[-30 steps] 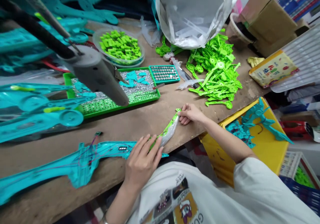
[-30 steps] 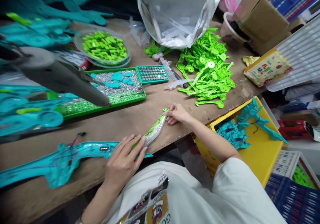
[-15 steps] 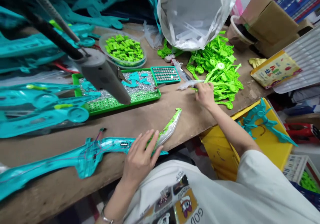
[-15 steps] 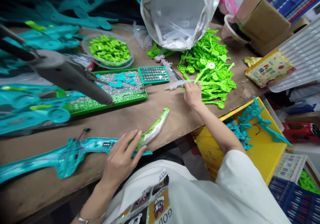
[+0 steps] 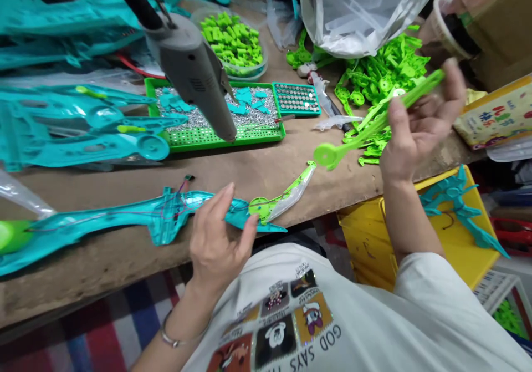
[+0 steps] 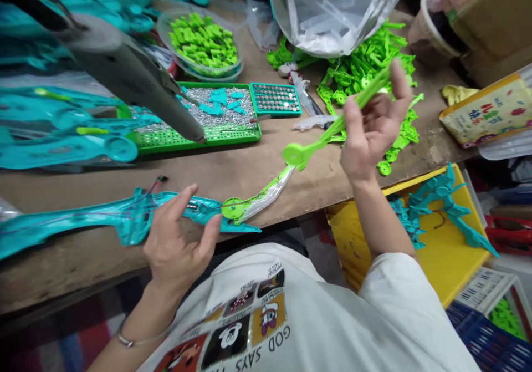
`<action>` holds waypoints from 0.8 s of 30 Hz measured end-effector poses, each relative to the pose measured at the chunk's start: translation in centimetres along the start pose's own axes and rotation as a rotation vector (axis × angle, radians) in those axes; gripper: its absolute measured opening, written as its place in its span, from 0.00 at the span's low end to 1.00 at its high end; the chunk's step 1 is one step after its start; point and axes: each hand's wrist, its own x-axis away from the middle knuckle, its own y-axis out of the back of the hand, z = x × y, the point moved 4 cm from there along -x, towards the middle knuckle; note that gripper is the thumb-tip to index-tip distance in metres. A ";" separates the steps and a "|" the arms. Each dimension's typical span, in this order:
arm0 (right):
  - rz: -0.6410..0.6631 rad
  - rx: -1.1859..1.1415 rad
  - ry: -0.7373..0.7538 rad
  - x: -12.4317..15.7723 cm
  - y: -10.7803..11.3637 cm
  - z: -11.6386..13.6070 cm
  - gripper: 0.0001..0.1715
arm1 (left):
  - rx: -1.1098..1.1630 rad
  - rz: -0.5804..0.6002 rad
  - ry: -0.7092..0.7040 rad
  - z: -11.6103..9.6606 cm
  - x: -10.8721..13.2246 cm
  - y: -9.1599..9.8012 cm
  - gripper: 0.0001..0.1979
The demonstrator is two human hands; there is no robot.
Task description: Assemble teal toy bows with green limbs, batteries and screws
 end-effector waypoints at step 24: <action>0.273 -0.273 -0.896 10.3 -8.5 -9.5 0.21 | -0.308 0.337 -0.100 -0.5 0.6 -5.5 0.24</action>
